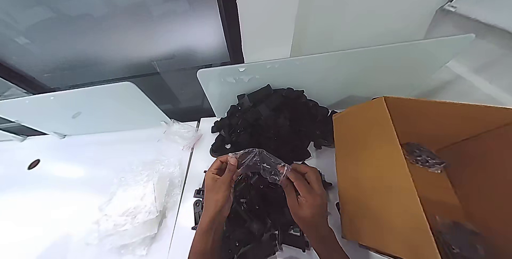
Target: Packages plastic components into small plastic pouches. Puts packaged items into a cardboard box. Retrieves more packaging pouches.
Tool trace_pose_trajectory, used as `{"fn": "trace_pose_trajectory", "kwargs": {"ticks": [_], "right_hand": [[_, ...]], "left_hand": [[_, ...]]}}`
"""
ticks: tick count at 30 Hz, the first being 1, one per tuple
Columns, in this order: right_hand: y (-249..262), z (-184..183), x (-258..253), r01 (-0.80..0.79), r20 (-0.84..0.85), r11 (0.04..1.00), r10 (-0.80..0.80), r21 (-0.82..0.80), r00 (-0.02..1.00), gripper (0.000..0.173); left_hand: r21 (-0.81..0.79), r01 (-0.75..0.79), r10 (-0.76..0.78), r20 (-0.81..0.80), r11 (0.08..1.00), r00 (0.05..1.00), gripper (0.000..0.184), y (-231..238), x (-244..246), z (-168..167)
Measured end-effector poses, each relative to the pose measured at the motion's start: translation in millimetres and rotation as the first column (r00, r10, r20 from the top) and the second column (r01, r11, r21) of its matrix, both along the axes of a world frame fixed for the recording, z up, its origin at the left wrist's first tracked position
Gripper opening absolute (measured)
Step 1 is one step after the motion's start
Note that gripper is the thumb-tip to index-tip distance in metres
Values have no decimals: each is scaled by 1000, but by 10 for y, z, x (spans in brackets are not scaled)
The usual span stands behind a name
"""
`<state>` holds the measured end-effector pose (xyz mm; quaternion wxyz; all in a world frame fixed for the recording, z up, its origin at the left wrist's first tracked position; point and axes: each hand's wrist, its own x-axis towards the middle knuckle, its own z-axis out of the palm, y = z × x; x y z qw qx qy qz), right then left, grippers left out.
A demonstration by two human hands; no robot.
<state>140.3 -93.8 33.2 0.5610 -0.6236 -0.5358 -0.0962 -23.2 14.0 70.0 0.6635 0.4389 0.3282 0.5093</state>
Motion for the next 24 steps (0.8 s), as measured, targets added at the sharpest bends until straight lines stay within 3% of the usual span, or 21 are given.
{"fn": "trace_pose_trajectory", "kwargs": {"ticks": [5, 11, 15, 18, 20, 24], "right_hand": [[7, -31, -37, 59, -33, 997, -58, 41, 998, 18], [-73, -32, -65, -59, -122, 998, 61, 18, 991, 19], [-124, 40, -12, -142, -258, 989, 149, 45, 955, 23], [-120, 75, 51, -277, -434, 958, 280, 71, 856, 25], [-102, 53, 32, -342, -599, 932, 345, 124, 723, 25], [-74, 71, -89, -375, -790, 905, 375, 199, 485, 22]], "left_hand": [[39, -97, 101, -110, 994, 989, 11, 12, 81, -39], [130, -175, 197, -175, 976, 965, 15, 130, 57, -48], [119, -205, 216, -87, 972, 973, 17, 267, -26, -7], [-28, -187, 188, 44, 982, 981, 18, 303, -31, 31], [-181, -93, 120, 150, 979, 981, 23, 278, -11, 4], [-345, 143, -55, 253, 928, 966, 75, 116, 84, -148]]}}
